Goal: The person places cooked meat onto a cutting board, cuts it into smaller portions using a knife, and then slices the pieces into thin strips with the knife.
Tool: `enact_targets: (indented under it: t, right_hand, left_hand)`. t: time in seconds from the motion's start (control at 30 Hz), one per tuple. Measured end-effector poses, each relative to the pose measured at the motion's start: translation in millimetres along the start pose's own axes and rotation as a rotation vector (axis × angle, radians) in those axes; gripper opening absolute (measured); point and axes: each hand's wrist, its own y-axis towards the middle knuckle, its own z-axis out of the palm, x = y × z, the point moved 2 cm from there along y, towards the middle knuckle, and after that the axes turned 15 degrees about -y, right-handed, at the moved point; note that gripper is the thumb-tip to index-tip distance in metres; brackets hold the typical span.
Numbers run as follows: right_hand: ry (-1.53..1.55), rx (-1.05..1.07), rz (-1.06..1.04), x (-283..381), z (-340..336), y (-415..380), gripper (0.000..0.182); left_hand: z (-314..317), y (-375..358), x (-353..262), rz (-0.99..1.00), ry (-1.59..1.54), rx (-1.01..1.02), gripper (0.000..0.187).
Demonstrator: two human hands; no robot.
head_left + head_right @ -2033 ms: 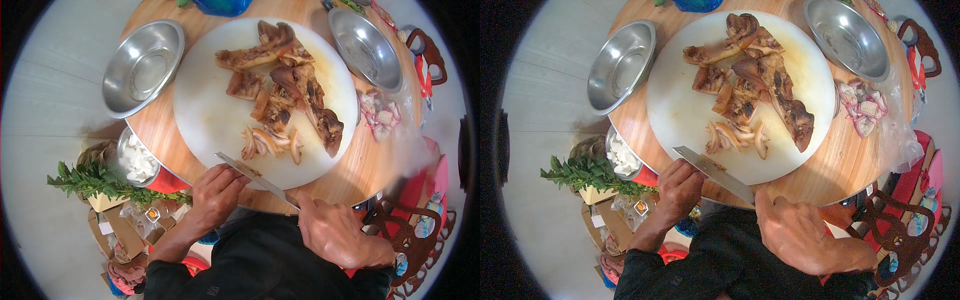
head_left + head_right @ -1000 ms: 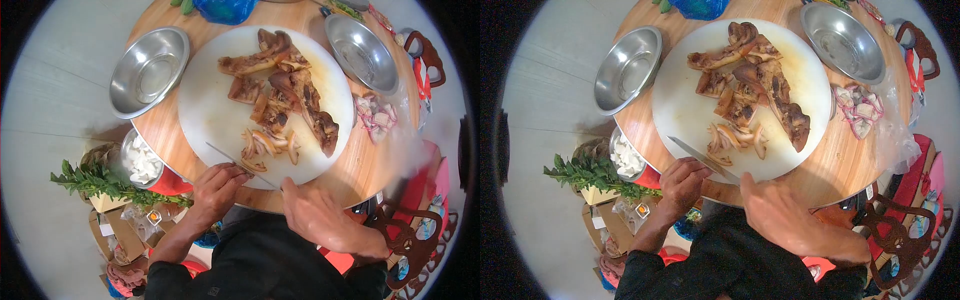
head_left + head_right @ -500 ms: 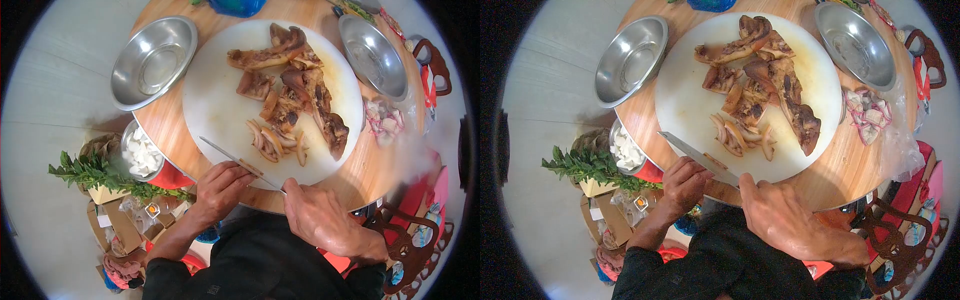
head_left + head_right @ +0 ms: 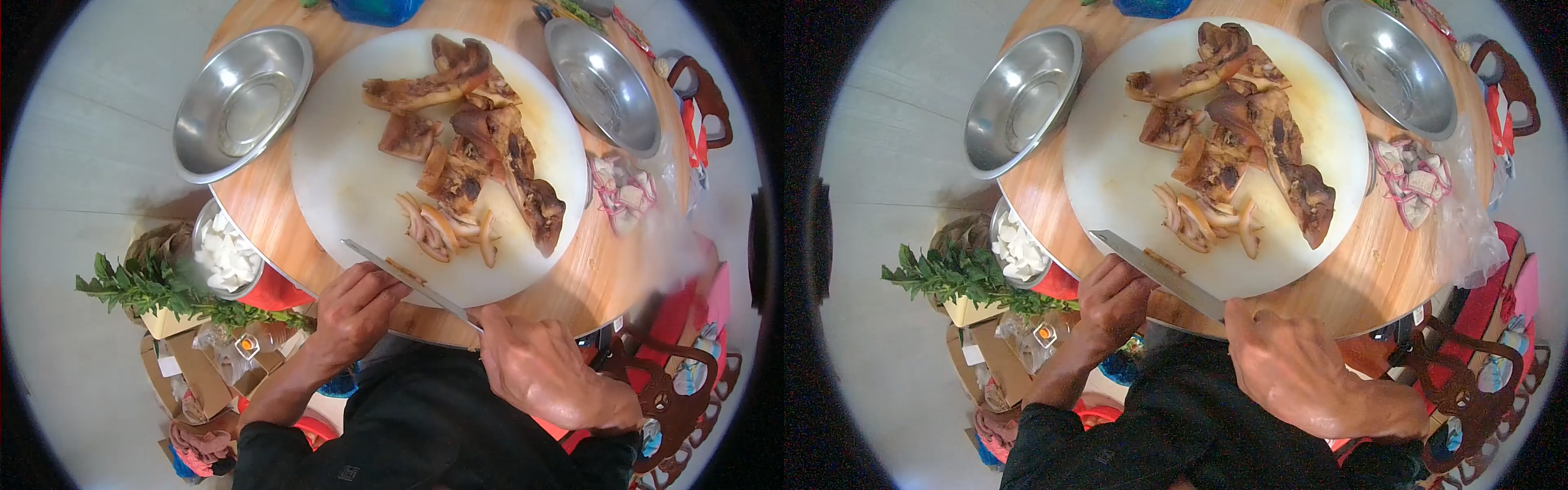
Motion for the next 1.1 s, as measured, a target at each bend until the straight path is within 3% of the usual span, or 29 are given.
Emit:
enact_targets:
  t: [0.17,0.27,0.33,0.47,0.83,1.07,1.1]
  right_hand:
    - [-0.005,0.137,0.006,2,-7,24,0.023]
    - [0.009,0.077,-0.001,8,3,46,0.022]
    - [-0.060,-0.086,-0.068,12,9,55,0.022]
    - [-0.037,-0.093,-0.058,13,10,55,0.021]
    - [-0.069,0.106,0.036,3,2,10,0.029]
    - [0.017,-0.001,0.081,10,21,43,0.025]
    - [0.006,-0.094,0.053,16,28,53,0.028]
  left_hand:
    - [0,0,1,0.002,0.012,0.001,0.035]
    - [0,-2,2,0.004,0.010,-0.002,0.034]
    - [0,-1,-1,-0.008,0.001,0.001,0.034]
    - [-1,-1,-2,-0.025,0.001,-0.006,0.032]
    - [8,-1,-2,-0.014,-0.015,-0.050,0.031]
    - [7,2,-9,-0.061,-0.011,0.004,0.032]
    - [10,1,-9,-0.043,-0.012,0.020,0.032]
